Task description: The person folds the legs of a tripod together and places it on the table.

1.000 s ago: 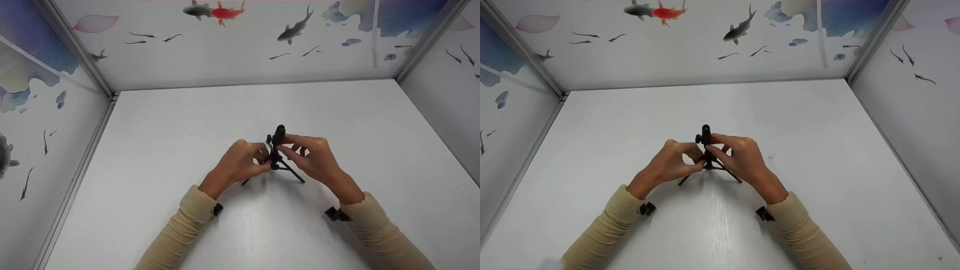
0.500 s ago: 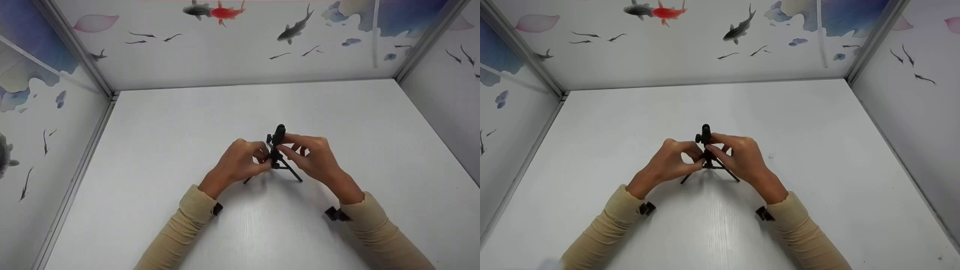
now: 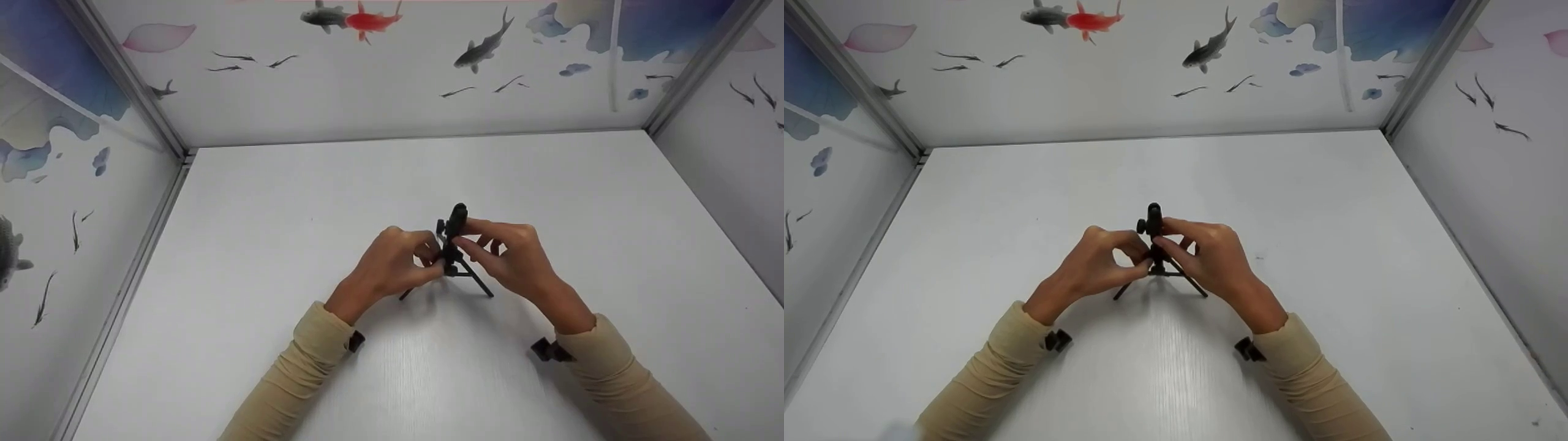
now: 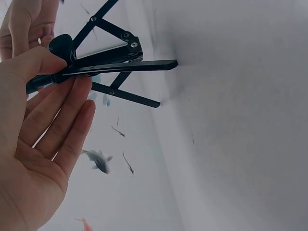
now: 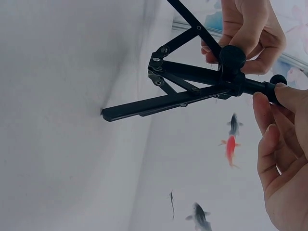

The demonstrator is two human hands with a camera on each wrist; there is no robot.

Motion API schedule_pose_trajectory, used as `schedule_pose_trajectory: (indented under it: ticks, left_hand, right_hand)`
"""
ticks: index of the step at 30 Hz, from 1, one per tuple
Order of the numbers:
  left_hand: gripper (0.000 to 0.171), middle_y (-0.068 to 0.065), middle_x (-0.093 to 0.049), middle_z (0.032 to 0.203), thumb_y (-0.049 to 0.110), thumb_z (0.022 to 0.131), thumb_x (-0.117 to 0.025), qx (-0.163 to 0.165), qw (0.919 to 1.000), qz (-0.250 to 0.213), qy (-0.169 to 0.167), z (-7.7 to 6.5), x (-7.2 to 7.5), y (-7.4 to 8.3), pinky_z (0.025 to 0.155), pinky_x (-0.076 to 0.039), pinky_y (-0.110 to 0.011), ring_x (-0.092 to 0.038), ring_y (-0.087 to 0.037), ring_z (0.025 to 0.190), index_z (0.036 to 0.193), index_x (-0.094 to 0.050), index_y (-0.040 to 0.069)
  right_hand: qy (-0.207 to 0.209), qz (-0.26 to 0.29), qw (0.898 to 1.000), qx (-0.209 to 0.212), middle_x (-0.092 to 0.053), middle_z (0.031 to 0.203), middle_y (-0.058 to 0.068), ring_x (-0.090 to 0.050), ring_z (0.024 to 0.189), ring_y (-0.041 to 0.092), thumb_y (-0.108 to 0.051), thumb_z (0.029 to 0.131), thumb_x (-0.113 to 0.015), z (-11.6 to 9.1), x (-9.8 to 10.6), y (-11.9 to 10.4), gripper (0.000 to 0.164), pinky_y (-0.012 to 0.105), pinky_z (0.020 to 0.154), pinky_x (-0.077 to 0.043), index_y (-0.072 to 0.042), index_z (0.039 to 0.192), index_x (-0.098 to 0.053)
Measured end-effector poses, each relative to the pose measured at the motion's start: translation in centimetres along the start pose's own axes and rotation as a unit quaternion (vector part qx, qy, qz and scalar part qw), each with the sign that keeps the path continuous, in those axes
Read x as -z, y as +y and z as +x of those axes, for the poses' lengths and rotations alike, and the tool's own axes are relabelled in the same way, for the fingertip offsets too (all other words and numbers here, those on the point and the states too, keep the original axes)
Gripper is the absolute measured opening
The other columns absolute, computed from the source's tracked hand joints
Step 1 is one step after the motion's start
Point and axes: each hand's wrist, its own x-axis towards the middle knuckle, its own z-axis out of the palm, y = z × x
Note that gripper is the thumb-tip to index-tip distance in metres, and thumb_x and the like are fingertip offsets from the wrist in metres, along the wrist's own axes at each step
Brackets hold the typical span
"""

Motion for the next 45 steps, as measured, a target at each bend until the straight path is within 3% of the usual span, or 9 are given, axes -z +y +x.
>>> schedule_pose_trajectory:
  ticks: [14, 35, 45]
  left_hand:
    - [0.007, 0.003, -0.085, 0.087, 0.016, 0.092, -0.078, -0.007, 1.0000, 0.001, 0.006, 0.05, 0.09, 0.14, 0.075, -0.060, -0.032, -0.080, -0.006, 0.077, 0.096, -0.077, 0.010]
    - [0.007, 0.002, -0.085, 0.086, 0.014, 0.092, -0.079, -0.018, 0.9997, -0.005, 0.017, 0.09, 0.14, 0.27, 0.072, -0.062, -0.031, -0.080, -0.006, 0.075, 0.095, -0.077, 0.009]
    - [0.004, 0.003, -0.084, 0.085, 0.013, 0.091, -0.077, -0.025, 0.9993, -0.009, 0.025, 0.06, 0.19, 0.23, 0.071, -0.060, -0.029, -0.080, -0.004, 0.076, 0.092, -0.076, 0.009]
  right_hand:
    - [0.003, 0.004, 1.000, -0.002, -0.085, 0.105, 0.002, -0.073, 0.066, 0.007, -0.002, 0.094, -0.083, -0.02, 0.00, 0.01, 0.030, 0.014, 0.056, -0.049, -0.013, 0.123, -0.082]
    - [-0.005, -0.004, 1.000, -0.001, -0.085, 0.107, 0.001, -0.074, 0.070, 0.008, -0.003, 0.095, -0.082, -0.15, 0.17, -0.06, 0.032, 0.015, 0.058, -0.050, -0.012, 0.126, -0.081]
    - [-0.004, 0.000, 1.000, -0.004, -0.085, 0.104, 0.002, -0.073, 0.064, 0.007, -0.002, 0.095, -0.082, -0.07, 0.19, -0.05, 0.030, 0.015, 0.057, -0.049, -0.012, 0.124, -0.081]
